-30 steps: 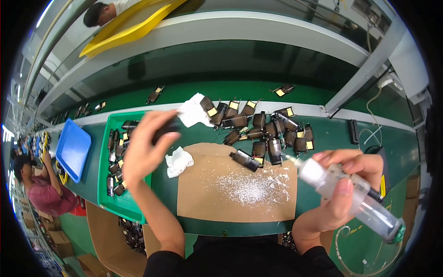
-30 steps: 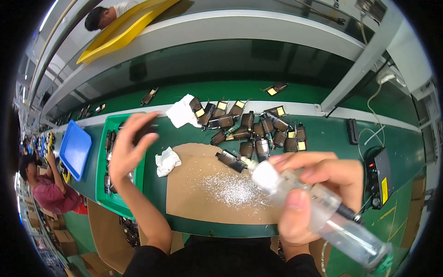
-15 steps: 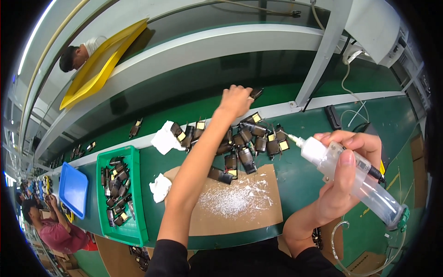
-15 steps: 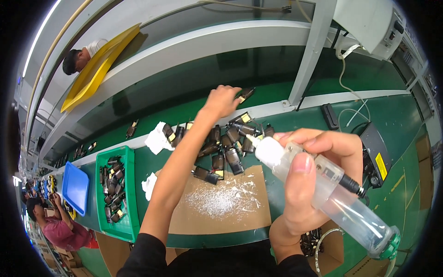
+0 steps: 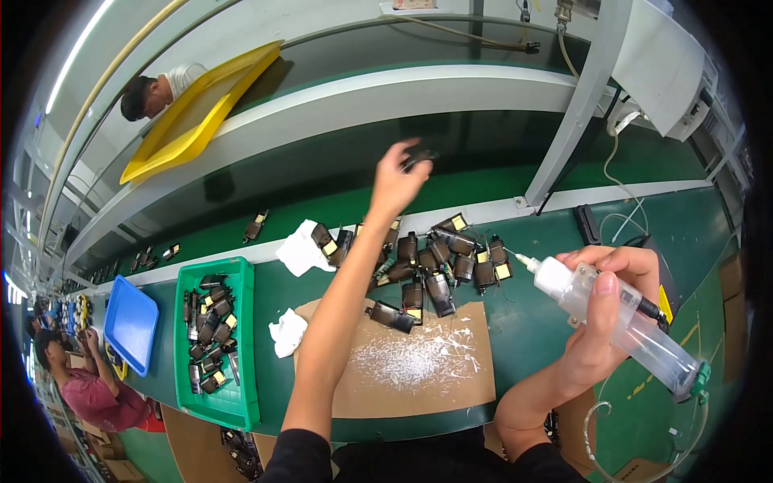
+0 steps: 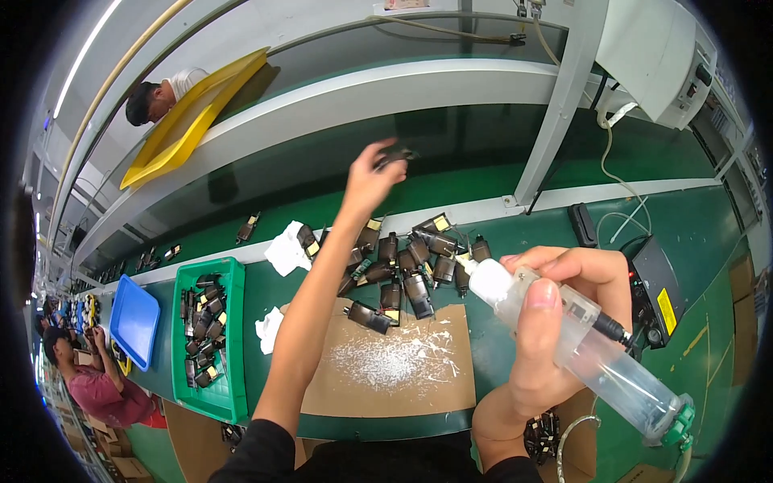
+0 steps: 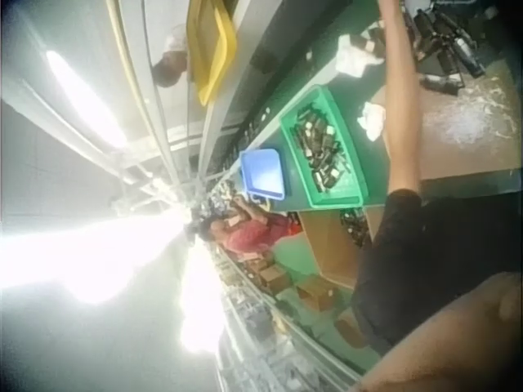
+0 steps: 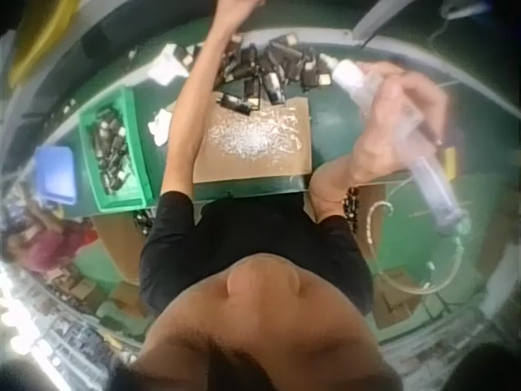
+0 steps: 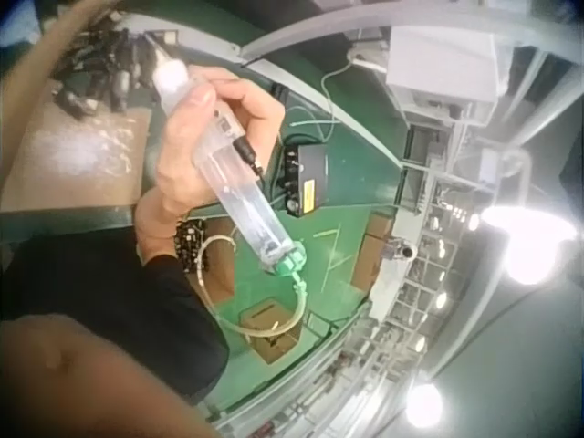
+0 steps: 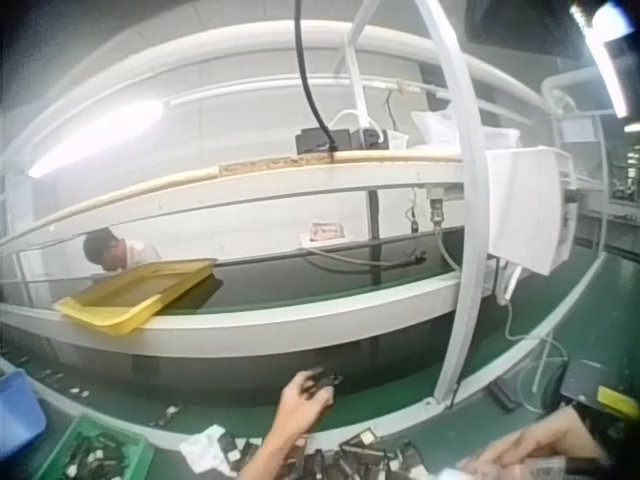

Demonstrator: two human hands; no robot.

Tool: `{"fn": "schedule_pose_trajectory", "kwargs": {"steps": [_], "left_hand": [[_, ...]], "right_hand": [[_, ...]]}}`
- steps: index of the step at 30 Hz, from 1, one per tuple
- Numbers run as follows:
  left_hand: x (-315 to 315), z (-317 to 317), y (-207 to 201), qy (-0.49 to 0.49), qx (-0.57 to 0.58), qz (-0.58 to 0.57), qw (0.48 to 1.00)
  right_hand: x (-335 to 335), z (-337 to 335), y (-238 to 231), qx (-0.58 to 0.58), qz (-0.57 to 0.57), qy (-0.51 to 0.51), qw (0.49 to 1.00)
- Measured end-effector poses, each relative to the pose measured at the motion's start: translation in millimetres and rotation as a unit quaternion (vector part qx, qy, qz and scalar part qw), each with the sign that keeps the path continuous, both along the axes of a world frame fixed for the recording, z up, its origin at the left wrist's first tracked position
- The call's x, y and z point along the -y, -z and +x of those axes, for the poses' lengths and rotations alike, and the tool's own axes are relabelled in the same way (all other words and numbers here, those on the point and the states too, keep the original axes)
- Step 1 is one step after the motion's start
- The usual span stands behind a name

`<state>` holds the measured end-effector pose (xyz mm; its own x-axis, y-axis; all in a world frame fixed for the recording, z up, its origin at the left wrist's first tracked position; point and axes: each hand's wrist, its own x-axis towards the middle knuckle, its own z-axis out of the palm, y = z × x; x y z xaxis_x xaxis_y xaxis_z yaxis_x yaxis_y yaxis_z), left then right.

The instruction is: The person applies glue or sealant to small electronic components using a syringe.

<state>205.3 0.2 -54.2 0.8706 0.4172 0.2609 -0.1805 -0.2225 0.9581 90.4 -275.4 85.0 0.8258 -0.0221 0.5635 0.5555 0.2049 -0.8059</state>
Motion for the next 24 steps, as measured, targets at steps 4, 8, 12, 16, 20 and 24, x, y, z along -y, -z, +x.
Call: {"fn": "schedule_pose_trajectory", "kwargs": {"steps": [4, 8, 12, 16, 20, 24], "left_hand": [[2.2, -105.4, -20.2, 0.133, 0.104, -0.567, 0.806], [29.0, -155.2, -22.4, 0.301, 0.064, -0.495, 0.813], [53.0, -170.9, -36.1, 0.379, 0.069, -0.545, 0.745], [39.2, -172.6, -33.0, 0.369, 0.078, -0.462, 0.803], [33.7, -174.3, -24.0, 0.397, 0.077, -0.378, 0.833], [26.7, -178.7, -20.8, 0.416, 0.069, -0.348, 0.837]], "right_hand": [[-13.2, -8.9, 0.2, -0.011, 0.002, -0.037, 0.999], [-30.7, -20.6, 6.5, 0.007, -0.008, -0.059, 0.998], [-38.7, -27.7, 14.8, 0.063, -0.014, -0.089, 0.994], [-48.9, -29.8, 20.9, 0.062, -0.012, -0.131, 0.989], [-57.7, -30.9, 25.5, 0.060, -0.040, -0.140, 0.987], [-65.1, -31.2, 25.9, 0.057, -0.059, -0.174, 0.981]]}}
